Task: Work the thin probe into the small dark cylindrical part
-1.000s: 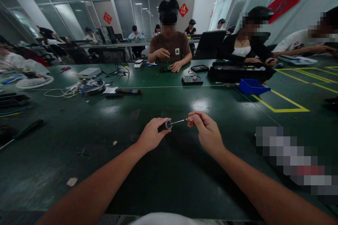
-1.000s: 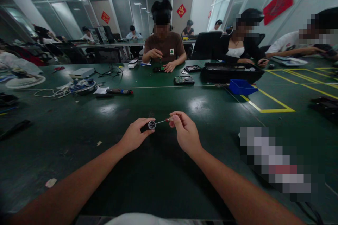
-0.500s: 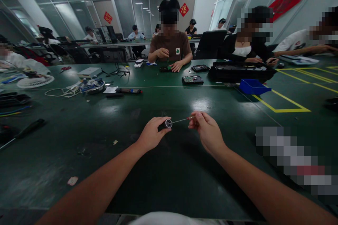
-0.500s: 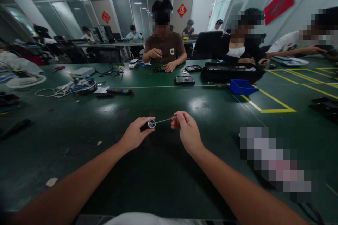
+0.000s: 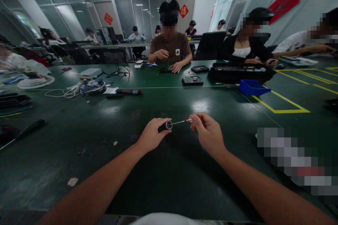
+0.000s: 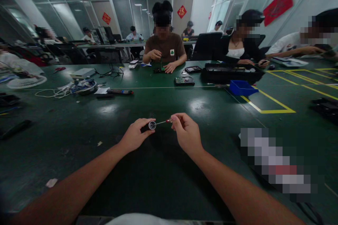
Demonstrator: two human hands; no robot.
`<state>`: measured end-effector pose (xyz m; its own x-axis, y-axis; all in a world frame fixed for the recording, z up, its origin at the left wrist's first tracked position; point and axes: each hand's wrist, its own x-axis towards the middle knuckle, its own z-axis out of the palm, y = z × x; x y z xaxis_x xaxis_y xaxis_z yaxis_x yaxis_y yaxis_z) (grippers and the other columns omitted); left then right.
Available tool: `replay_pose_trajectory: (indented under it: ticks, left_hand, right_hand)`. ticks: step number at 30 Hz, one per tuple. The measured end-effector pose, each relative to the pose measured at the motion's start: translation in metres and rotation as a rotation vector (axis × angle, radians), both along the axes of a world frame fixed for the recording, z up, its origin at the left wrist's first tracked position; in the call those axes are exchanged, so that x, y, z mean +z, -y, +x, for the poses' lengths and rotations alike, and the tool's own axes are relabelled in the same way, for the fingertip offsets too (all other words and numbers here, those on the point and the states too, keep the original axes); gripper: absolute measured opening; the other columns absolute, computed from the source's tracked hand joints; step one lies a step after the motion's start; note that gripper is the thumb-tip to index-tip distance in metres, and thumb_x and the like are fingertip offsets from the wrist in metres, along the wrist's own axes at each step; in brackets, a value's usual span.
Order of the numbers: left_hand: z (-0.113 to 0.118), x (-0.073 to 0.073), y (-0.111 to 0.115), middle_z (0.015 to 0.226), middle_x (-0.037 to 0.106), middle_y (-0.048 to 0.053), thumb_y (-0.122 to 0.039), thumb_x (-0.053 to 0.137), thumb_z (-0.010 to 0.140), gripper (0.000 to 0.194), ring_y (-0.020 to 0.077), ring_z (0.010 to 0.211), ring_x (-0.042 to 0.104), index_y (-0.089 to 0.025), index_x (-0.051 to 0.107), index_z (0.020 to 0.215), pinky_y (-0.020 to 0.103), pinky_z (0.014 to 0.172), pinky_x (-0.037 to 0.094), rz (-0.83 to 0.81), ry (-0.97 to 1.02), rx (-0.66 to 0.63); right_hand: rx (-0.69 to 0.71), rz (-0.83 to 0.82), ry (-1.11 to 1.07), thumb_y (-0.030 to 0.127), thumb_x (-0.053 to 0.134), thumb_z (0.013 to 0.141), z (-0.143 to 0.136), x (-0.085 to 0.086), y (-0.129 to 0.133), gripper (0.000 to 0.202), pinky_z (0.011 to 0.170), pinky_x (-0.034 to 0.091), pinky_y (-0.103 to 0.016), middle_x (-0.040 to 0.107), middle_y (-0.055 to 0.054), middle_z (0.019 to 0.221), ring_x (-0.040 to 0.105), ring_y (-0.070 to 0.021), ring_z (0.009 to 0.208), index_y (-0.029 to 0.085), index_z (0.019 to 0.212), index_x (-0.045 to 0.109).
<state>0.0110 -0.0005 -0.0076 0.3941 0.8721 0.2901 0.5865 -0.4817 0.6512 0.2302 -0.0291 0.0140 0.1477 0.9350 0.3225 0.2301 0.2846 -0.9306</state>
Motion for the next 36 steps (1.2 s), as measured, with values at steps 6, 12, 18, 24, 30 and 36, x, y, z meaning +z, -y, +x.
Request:
replay_pose_trajectory:
  ticks: [6, 12, 18, 24, 30, 36]
  left_hand:
    - [0.000, -0.002, -0.001, 0.118, 0.071, 0.004, -0.018, 0.074, 0.086, 0.043, 0.0230, 0.111, 0.061, -0.025, 0.065, 0.128, 0.040, 0.101, 0.046, 0.026, 0.000, -0.009]
    - [-0.001, -0.002, -0.002, 0.117, 0.071, 0.004, -0.017, 0.074, 0.086, 0.042, 0.0232, 0.111, 0.061, -0.024, 0.066, 0.127, 0.041, 0.101, 0.046, 0.022, -0.013, -0.005]
    - [0.001, 0.001, -0.001, 0.115, 0.071, 0.004, -0.016, 0.073, 0.086, 0.042, 0.0238, 0.110, 0.061, -0.024, 0.066, 0.127, 0.042, 0.101, 0.046, 0.009, -0.010, 0.007]
    - [0.000, 0.001, 0.000, 0.117, 0.071, 0.003, -0.020, 0.072, 0.087, 0.043, 0.0235, 0.110, 0.061, -0.026, 0.064, 0.129, 0.042, 0.100, 0.046, 0.009, 0.016, -0.009]
    - [0.000, -0.001, 0.000, 0.116, 0.071, 0.004, -0.022, 0.072, 0.088, 0.041, 0.0236, 0.110, 0.061, -0.026, 0.065, 0.128, 0.042, 0.101, 0.046, 0.011, 0.009, -0.014]
    - [0.000, -0.004, -0.001, 0.117, 0.071, 0.003, -0.023, 0.073, 0.087, 0.044, 0.0231, 0.110, 0.061, -0.026, 0.064, 0.130, 0.041, 0.101, 0.046, 0.030, 0.016, -0.020]
  right_hand:
    - [0.045, 0.005, 0.030, 0.038, 0.056, 0.094, 0.004, -0.004, 0.001, 0.020, 0.059, 0.045, -0.029, 0.063, 0.000, 0.068, 0.058, -0.0159, 0.062, 0.021, 0.091, 0.066]
    - [0.114, -0.017, 0.107, 0.043, 0.047, 0.100, 0.003, -0.008, 0.002, 0.027, 0.058, 0.043, -0.030, 0.058, 0.001, 0.068, 0.054, -0.0157, 0.061, 0.023, 0.090, 0.064]
    - [0.080, -0.011, -0.079, 0.039, 0.061, 0.092, 0.000, -0.010, -0.001, 0.020, 0.071, 0.049, -0.033, 0.069, -0.002, 0.089, 0.062, -0.0180, 0.077, 0.025, 0.106, 0.062]
    - [0.127, -0.211, -0.535, 0.048, 0.071, 0.083, -0.001, -0.009, -0.013, 0.027, 0.071, 0.053, -0.035, 0.065, -0.001, 0.076, 0.060, -0.0167, 0.068, 0.021, 0.088, 0.068]
    - [0.100, -0.278, -0.676, 0.047, 0.076, 0.077, 0.001, -0.011, -0.017, 0.029, 0.065, 0.054, -0.032, 0.062, 0.000, 0.069, 0.057, -0.0147, 0.062, 0.020, 0.081, 0.067]
    - [0.020, -0.088, -0.405, 0.053, 0.068, 0.085, -0.002, -0.013, -0.012, 0.030, 0.069, 0.053, -0.034, 0.067, -0.001, 0.078, 0.063, -0.0168, 0.069, 0.023, 0.090, 0.066]
